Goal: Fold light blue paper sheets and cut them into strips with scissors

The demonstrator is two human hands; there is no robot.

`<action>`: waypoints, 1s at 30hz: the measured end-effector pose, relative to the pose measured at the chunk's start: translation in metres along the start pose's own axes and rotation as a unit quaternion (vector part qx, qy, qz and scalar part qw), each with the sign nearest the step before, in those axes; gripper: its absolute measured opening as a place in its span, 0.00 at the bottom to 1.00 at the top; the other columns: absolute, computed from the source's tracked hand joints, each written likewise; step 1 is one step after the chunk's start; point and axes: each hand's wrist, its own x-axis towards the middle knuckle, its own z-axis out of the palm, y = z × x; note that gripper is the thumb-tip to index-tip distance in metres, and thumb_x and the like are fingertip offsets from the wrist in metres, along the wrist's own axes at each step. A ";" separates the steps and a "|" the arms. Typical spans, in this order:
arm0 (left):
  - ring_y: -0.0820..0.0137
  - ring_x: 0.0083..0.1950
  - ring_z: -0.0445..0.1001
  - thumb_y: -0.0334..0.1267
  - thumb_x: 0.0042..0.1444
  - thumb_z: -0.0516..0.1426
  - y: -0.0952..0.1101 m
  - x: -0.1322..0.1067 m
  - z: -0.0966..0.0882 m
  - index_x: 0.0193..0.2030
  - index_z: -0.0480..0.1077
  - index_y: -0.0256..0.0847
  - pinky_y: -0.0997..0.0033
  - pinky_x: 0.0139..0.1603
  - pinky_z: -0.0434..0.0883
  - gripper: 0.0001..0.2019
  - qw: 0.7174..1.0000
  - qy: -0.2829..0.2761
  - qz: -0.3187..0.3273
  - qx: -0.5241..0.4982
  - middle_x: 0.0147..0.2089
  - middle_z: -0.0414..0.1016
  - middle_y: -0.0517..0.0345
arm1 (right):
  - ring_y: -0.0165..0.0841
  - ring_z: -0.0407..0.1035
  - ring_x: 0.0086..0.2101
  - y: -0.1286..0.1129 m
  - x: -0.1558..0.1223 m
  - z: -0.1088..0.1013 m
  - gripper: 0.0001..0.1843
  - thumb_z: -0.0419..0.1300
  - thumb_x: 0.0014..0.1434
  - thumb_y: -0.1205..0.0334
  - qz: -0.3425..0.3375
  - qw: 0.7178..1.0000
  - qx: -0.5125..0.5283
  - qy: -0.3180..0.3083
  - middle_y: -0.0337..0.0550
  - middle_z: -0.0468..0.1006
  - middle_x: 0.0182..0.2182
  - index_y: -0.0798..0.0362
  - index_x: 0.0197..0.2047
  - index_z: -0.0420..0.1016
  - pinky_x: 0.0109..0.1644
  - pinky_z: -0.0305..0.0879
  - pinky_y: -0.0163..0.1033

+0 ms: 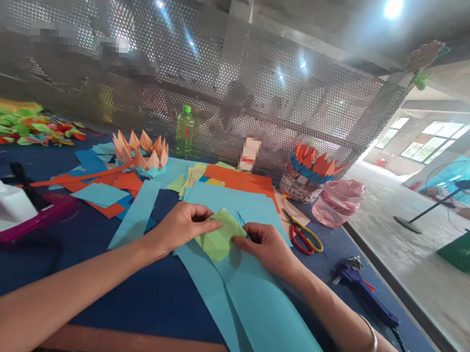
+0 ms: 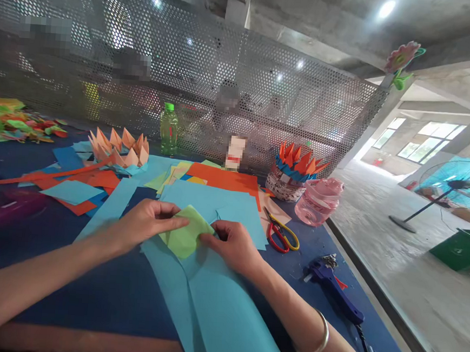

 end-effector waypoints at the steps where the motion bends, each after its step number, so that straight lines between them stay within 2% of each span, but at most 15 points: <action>1: 0.68 0.32 0.72 0.45 0.46 0.64 0.001 0.000 0.001 0.32 0.73 0.38 0.72 0.34 0.67 0.13 1.000 0.003 0.014 -0.010 0.30 0.75 0.58 | 0.25 0.48 0.23 -0.002 -0.001 0.000 0.19 0.59 0.56 0.47 -0.008 1.000 -0.014 0.013 0.32 0.56 0.20 0.54 0.25 0.66 0.25 0.44 0.33; 5: 0.69 0.37 0.73 0.41 0.45 0.66 0.004 -0.001 0.001 0.42 0.68 0.41 0.72 0.38 0.69 0.19 0.996 0.039 0.070 -0.023 0.37 0.75 0.59 | 0.25 0.48 0.24 -0.007 -0.004 0.002 0.18 0.59 0.57 0.51 -0.032 0.996 -0.067 0.055 0.32 0.55 0.20 0.54 0.23 0.65 0.26 0.45 0.34; 8: 0.70 0.37 0.72 0.43 0.48 0.64 0.006 -0.004 0.001 0.47 0.69 0.42 0.73 0.37 0.68 0.20 0.996 0.028 0.086 -0.006 0.38 0.74 0.59 | 0.25 0.49 0.23 -0.009 -0.007 0.005 0.17 0.59 0.58 0.53 -0.042 0.992 -0.098 0.073 0.31 0.55 0.19 0.54 0.23 0.64 0.26 0.45 0.33; 13: 0.73 0.24 0.62 0.50 0.52 0.60 0.011 -0.009 0.003 0.40 0.78 0.39 0.75 0.23 0.57 0.17 0.995 -0.001 0.072 0.065 0.21 0.66 0.64 | 0.25 0.49 0.24 -0.011 -0.011 0.008 0.15 0.58 0.58 0.56 -0.067 0.987 -0.126 0.075 0.31 0.55 0.19 0.54 0.23 0.66 0.27 0.46 0.32; 17: 0.71 0.25 0.63 0.51 0.51 0.59 0.013 -0.011 0.006 0.30 0.78 0.38 0.74 0.24 0.59 0.17 0.996 0.004 0.073 0.046 0.22 0.69 0.61 | 0.25 0.50 0.24 -0.011 -0.011 0.010 0.15 0.58 0.58 0.56 -0.074 0.986 -0.131 0.074 0.31 0.55 0.19 0.54 0.23 0.66 0.27 0.46 0.32; 22: 0.74 0.23 0.59 0.52 0.51 0.59 0.014 -0.012 0.005 0.23 0.73 0.37 0.74 0.23 0.57 0.19 0.998 0.007 0.054 0.042 0.20 0.63 0.63 | 0.25 0.50 0.24 -0.013 -0.012 0.010 0.15 0.58 0.58 0.56 -0.061 0.988 -0.124 0.063 0.31 0.55 0.20 0.54 0.24 0.66 0.27 0.46 0.32; 26: 0.75 0.23 0.56 0.53 0.51 0.59 0.014 -0.011 0.005 0.22 0.71 0.37 0.75 0.23 0.56 0.19 0.997 0.011 0.049 0.051 0.20 0.58 0.64 | 0.25 0.48 0.24 -0.014 -0.012 0.009 0.16 0.58 0.58 0.56 -0.047 0.993 -0.100 0.044 0.31 0.53 0.20 0.54 0.23 0.63 0.26 0.45 0.33; 30: 0.75 0.23 0.55 0.52 0.51 0.59 0.013 -0.011 0.005 0.24 0.72 0.37 0.75 0.23 0.55 0.18 0.998 0.008 0.042 0.051 0.20 0.57 0.64 | 0.26 0.49 0.24 -0.014 -0.012 0.008 0.15 0.58 0.58 0.55 -0.043 0.996 -0.078 0.025 0.32 0.55 0.20 0.54 0.24 0.65 0.26 0.45 0.33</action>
